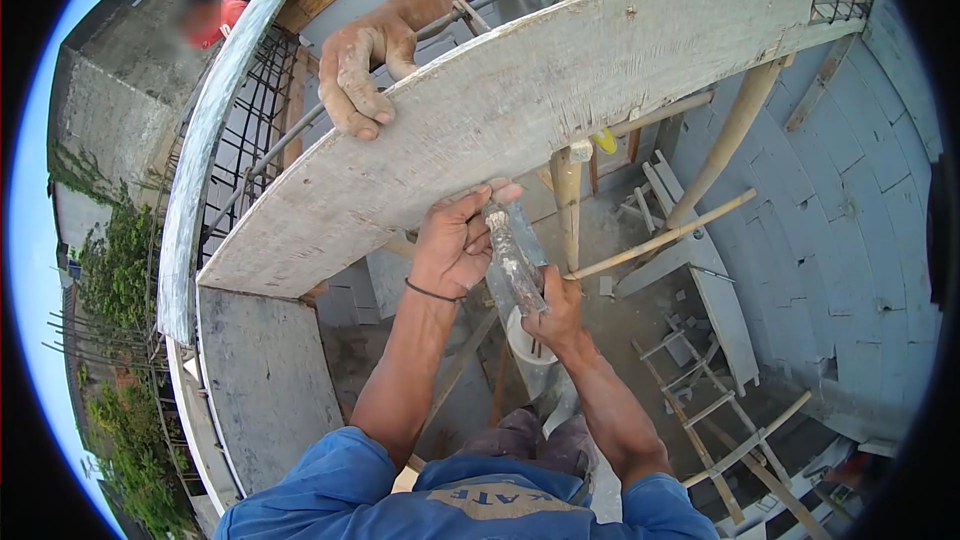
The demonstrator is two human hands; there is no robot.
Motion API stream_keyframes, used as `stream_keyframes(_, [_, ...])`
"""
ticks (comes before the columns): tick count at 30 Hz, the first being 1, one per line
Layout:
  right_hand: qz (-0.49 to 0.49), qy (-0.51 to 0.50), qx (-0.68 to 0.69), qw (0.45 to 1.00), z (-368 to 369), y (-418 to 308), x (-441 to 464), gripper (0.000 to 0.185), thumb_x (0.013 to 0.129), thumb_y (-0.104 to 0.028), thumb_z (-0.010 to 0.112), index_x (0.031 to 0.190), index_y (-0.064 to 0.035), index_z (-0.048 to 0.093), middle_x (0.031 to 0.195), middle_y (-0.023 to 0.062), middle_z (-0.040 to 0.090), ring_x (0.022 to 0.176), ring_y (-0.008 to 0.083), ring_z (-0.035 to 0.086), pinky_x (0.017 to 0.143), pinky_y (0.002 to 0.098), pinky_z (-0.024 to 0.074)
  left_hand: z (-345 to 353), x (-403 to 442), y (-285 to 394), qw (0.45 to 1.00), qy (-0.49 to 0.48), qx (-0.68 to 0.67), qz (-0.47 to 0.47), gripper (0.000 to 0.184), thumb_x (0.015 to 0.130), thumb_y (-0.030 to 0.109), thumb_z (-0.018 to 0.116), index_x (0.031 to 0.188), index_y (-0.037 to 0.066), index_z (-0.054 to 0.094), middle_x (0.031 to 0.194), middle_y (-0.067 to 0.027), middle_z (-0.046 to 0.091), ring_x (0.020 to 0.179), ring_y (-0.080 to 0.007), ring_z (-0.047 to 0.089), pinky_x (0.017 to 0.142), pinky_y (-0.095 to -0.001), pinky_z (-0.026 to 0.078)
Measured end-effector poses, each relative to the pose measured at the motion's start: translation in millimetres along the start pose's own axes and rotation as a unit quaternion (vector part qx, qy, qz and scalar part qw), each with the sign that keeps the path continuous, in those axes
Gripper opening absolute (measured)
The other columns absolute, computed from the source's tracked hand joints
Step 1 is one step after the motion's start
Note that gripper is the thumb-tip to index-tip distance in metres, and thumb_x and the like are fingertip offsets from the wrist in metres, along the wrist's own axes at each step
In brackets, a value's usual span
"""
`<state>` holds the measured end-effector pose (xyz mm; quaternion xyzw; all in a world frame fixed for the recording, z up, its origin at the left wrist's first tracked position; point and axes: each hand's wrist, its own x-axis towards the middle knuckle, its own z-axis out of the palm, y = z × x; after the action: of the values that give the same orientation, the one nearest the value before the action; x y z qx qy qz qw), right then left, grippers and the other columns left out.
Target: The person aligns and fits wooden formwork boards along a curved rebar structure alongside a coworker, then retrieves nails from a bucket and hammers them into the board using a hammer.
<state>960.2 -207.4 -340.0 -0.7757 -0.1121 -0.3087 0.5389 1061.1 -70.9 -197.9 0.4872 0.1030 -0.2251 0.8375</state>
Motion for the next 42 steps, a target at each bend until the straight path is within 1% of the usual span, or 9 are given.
stream_keyframes(7, [0.043,-0.01,0.011,0.999,5.4,-0.6,-7.4,0.021,0.088,-0.01,0.073,0.095,0.0015,0.057,0.071,0.0182,0.062,0.055,0.0403,0.064,0.052,0.0447,0.0508,4.4,-4.8,-0.2,1.0,0.022,0.003,-0.014,0.033,0.105,0.014,0.061,0.131,-0.007,0.062,0.118,-0.0149,0.076,0.051,-0.0029,0.038,0.048,-0.0194,0.037])
stream_keyframes(11, [-0.091,0.067,0.058,0.992,10.4,10.9,-1.8,0.026,0.087,-0.016,0.074,0.097,0.0019,0.057,0.069,0.0171,0.061,0.056,0.0393,0.065,0.055,0.045,0.0528,3.9,3.1,0.5,0.998,0.047,-0.029,-0.008,0.032,0.106,0.013,0.059,0.131,-0.006,0.062,0.117,-0.0156,0.076,0.05,-0.0031,0.036,0.046,-0.0192,0.036])
stream_keyframes(15, [0.01,0.013,0.002,1.0,10.0,9.7,-1.4,0.031,0.095,-0.025,0.07,0.095,0.0024,0.057,0.071,0.018,0.062,0.058,0.0398,0.066,0.055,0.0437,0.0527,7.5,-0.3,0.9,0.997,0.038,-0.063,-0.022,0.031,0.106,0.013,0.058,0.131,-0.005,0.062,0.117,-0.0156,0.075,0.048,-0.0037,0.033,0.046,-0.019,0.034])
stream_keyframes(27, [-0.075,0.062,-0.041,0.994,26.1,18.6,-9.3,0.021,0.083,-0.003,0.072,0.092,0.0013,0.054,0.066,0.0164,0.061,0.056,0.0414,0.065,0.053,0.0443,0.0515,18.4,-6.4,3.1,0.997,0.058,-0.036,-0.019,0.039,0.107,0.018,0.058,0.137,-0.007,0.059,0.13,-0.0116,0.072,0.048,-0.0019,0.031,0.046,-0.0182,0.032])
stream_keyframes(28, [0.071,0.019,0.037,0.997,27.2,11.4,-4.8,0.013,0.082,0.004,0.067,0.089,-0.001,0.056,0.069,0.0186,0.062,0.058,0.0409,0.066,0.054,0.0447,0.0503,11.9,-6.2,-2.0,0.997,0.06,-0.038,-0.022,0.039,0.107,0.018,0.058,0.137,-0.007,0.059,0.13,-0.0116,0.072,0.048,-0.0019,0.031,0.046,-0.0182,0.032])
stream_keyframes(31, [0.06,0.035,0.058,0.996,18.0,3.8,-2.6,0.013,0.084,0.003,0.067,0.087,-0.0021,0.055,0.068,0.0178,0.061,0.057,0.0399,0.066,0.053,0.0456,0.0495,3.0,1.7,-3.4,0.999,0.006,-0.052,-0.012,0.04,0.107,0.019,0.059,0.136,-0.009,0.059,0.131,-0.0121,0.072,0.048,-0.0014,0.031,0.046,-0.0173,0.031])
stream_keyframes(37, [0.03,0.041,0.006,0.999,-0.7,6.2,-38.6,0.014,0.094,-0.01,0.068,0.096,0.0016,0.061,0.064,0.0132,0.056,0.051,0.0354,0.059,0.05,0.0431,0.0455,-13.6,2.9,-27.8,0.992,-0.035,0.083,0.094,0.05,0.108,0.033,0.062,0.134,-0.01,0.06,0.135,-0.0165,0.07,0.049,-0.0015,0.031,0.045,-0.0176,0.031])
stream_keyframes(39, [0.064,0.045,0.011,0.997,-5.2,3.3,-38.3,0.021,0.081,0.0,0.073,0.093,0.0006,0.056,0.066,0.0165,0.062,0.057,0.039,0.066,0.052,0.0415,0.0497,-19.8,6.9,-52.6,0.964,0.06,0.208,0.154,0.065,0.107,0.046,0.061,0.139,-0.01,0.058,0.139,-0.0193,0.068,0.05,-0.0007,0.031,0.045,-0.0185,0.031])
stream_keyframes(42, [0.089,0.058,0.019,0.994,-6.8,-1.4,-36.5,0.016,0.084,0.0,0.071,0.093,0.0003,0.057,0.066,0.0156,0.061,0.057,0.0381,0.067,0.053,0.0419,0.051,-26.7,12.9,-73.0,0.97,0.146,0.023,0.192,0.059,0.103,0.053,0.064,0.124,-0.003,0.065,0.111,-0.0081,0.077,0.05,-0.0013,0.03,0.046,-0.0199,0.029])
